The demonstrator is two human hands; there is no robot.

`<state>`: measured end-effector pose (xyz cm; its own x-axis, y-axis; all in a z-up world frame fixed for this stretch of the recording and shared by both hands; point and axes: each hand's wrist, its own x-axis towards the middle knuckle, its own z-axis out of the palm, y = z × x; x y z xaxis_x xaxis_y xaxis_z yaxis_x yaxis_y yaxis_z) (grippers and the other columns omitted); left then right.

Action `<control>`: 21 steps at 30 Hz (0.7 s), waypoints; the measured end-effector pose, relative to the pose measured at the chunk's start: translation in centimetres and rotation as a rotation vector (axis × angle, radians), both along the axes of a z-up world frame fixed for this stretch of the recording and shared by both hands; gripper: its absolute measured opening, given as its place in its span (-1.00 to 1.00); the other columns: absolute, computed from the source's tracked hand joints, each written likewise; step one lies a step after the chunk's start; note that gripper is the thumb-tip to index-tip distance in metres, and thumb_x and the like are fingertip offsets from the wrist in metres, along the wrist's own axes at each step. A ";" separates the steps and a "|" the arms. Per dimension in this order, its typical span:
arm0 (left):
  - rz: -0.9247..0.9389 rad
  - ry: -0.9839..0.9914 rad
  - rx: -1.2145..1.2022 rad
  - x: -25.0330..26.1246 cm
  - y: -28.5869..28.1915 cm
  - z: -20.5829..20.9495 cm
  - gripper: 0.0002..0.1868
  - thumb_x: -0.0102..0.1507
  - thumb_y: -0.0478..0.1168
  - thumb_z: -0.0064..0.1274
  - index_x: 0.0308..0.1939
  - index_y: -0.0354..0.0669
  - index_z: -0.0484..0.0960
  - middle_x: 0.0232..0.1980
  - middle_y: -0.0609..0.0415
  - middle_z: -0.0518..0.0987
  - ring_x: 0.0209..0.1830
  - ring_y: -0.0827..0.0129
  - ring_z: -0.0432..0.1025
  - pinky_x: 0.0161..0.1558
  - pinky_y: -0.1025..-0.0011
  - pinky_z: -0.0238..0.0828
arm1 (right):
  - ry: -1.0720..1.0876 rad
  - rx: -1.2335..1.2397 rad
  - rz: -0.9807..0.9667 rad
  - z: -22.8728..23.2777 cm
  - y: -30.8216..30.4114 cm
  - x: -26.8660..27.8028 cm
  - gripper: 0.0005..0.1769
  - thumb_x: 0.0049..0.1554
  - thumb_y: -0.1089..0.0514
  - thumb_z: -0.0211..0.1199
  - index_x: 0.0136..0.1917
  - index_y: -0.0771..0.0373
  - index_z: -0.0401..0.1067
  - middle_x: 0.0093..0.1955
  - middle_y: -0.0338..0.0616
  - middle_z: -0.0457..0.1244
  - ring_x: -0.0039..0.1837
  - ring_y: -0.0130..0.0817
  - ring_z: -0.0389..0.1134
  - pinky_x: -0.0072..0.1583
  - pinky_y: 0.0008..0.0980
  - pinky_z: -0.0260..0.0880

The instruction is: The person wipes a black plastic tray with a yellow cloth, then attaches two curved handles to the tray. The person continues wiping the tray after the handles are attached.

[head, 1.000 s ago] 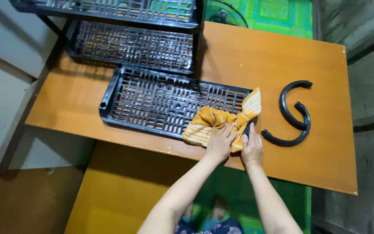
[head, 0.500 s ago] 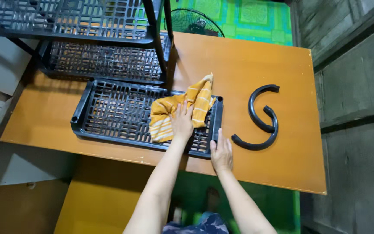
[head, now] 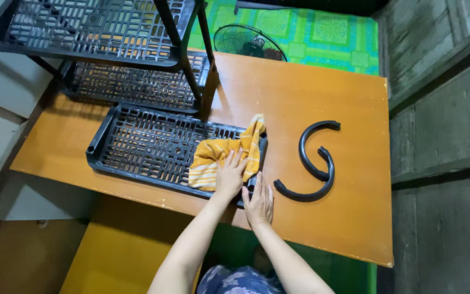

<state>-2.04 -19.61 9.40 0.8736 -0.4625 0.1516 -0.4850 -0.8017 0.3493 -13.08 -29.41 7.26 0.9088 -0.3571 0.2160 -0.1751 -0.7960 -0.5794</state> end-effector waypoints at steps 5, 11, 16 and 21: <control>0.045 -0.023 0.043 4.1 -1.7 -0.6 -0.46 0.27 -0.24 -0.05 0.36 0.19 0.49 0.61 0.13 0.18 0.60 0.06 0.05 0.33 -0.49 -0.01 | 0.003 -0.017 0.002 0.2 -0.1 -0.2 -0.11 0.22 -0.20 0.14 0.60 0.33 -0.03 0.46 0.19 0.18 0.50 -0.01 0.18 0.49 0.04 0.03; 0.107 0.065 0.069 10.2 0.0 -4.1 -0.31 0.22 -0.30 -0.07 0.42 0.39 0.38 0.64 0.14 0.10 0.62 0.04 -0.01 0.30 -0.48 -0.03 | 0.002 -0.017 0.003 0.9 0.0 -0.3 -0.10 0.22 -0.19 0.14 0.61 0.32 -0.05 0.47 0.18 0.18 0.51 -0.01 0.17 0.50 0.02 0.02; 0.247 -0.007 0.098 14.0 10.2 -6.3 -0.32 0.27 -0.24 -0.10 0.49 0.34 0.33 0.64 0.08 0.08 0.64 0.04 0.00 0.42 -0.32 0.01 | 0.020 -0.009 -0.007 1.2 0.1 -0.1 -0.11 0.22 -0.21 0.14 0.62 0.28 -0.05 0.48 0.18 0.16 0.49 0.01 0.18 0.50 0.01 0.01; 0.483 0.160 0.207 13.2 20.0 -4.5 -0.35 0.29 -0.23 -0.10 0.49 0.30 0.27 0.67 0.18 0.04 0.64 0.14 -0.06 0.35 -0.35 -0.10 | 0.023 -0.026 -0.020 1.1 0.2 -0.1 -0.12 0.23 -0.20 0.12 0.62 0.27 -0.04 0.46 0.21 0.19 0.48 0.02 0.19 0.49 0.02 0.03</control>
<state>11.20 0.38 4.86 0.9986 -0.0093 -0.0516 0.0012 -0.9798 0.1999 -13.15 -29.26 8.40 0.9064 -0.3698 0.2043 -0.2044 -0.8071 -0.5539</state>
